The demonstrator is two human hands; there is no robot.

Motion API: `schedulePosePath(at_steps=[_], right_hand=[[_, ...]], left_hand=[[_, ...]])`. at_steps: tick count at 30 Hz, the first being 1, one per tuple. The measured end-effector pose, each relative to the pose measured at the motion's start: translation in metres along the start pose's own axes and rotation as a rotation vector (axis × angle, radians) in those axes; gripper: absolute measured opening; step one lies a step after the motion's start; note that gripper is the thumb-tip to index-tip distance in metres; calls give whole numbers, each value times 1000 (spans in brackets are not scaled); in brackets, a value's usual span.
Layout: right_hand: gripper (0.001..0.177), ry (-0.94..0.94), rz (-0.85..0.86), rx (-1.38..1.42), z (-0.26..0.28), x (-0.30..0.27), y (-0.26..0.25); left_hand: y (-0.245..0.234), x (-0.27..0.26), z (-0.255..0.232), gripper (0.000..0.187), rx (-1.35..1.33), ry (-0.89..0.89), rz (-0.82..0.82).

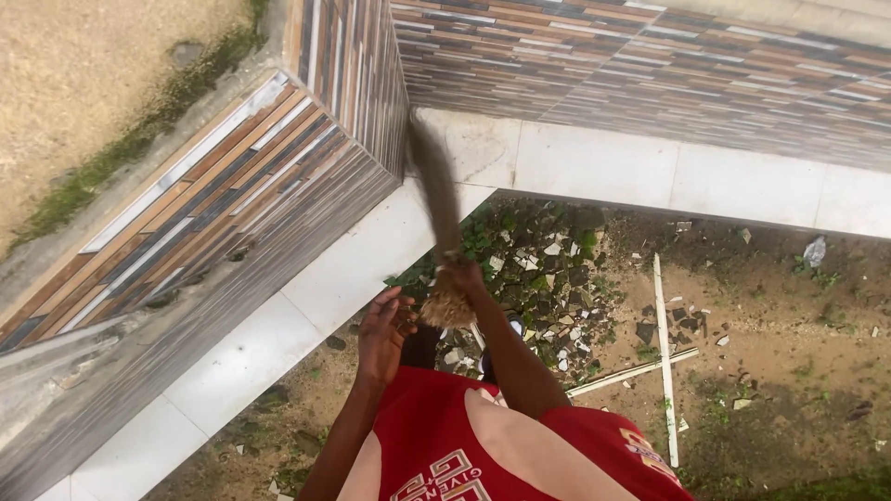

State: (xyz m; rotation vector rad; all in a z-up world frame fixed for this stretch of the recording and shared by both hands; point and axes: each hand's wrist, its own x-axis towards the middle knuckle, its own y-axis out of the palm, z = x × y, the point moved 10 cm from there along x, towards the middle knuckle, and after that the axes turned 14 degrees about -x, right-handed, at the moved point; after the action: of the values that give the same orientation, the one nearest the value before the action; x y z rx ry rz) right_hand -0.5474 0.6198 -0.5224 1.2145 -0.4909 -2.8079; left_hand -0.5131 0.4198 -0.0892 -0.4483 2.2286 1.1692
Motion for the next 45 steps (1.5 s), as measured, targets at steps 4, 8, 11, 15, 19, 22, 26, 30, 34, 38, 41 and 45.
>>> schedulePosePath(at_steps=[4, 8, 11, 15, 19, 22, 26, 30, 34, 38, 41, 45], right_hand=[[49, 303, -324, -641, 106, -129, 13], [41, -80, -518, -709, 102, -154, 38], [37, -273, -366, -725, 123, -153, 63], [45, -250, -275, -829, 84, -70, -3], [45, 317, -372, -545, 61, -104, -45], [56, 37, -679, -403, 112, -176, -32], [52, -192, -492, -584, 145, -229, 28], [55, -120, -281, -862, 98, -201, 11], [39, -230, -272, -1647, -33, -126, -64], [40, 35, -572, -757, 64, -230, -51], [43, -65, -623, -692, 131, -275, -6], [64, -136, -260, -739, 139, -221, 12]], left_hand=[[-9, -2, 10, 33, -5, -27, -12], [-9, 3, 20, 34, -5, -31, -5], [13, 7, 24, 35, 24, -56, 11], [34, 11, 31, 35, 69, -56, 67], [36, 15, 31, 35, 119, -69, 52], [39, 21, 37, 35, 123, -84, 42], [63, 29, 57, 35, 142, -111, 74], [95, 37, 84, 33, 176, -155, 139], [99, 30, 86, 33, 193, -158, 164], [86, 33, 73, 32, 190, -120, 128], [85, 35, 73, 33, 167, -91, 97], [108, 30, 98, 34, 184, -108, 120]])
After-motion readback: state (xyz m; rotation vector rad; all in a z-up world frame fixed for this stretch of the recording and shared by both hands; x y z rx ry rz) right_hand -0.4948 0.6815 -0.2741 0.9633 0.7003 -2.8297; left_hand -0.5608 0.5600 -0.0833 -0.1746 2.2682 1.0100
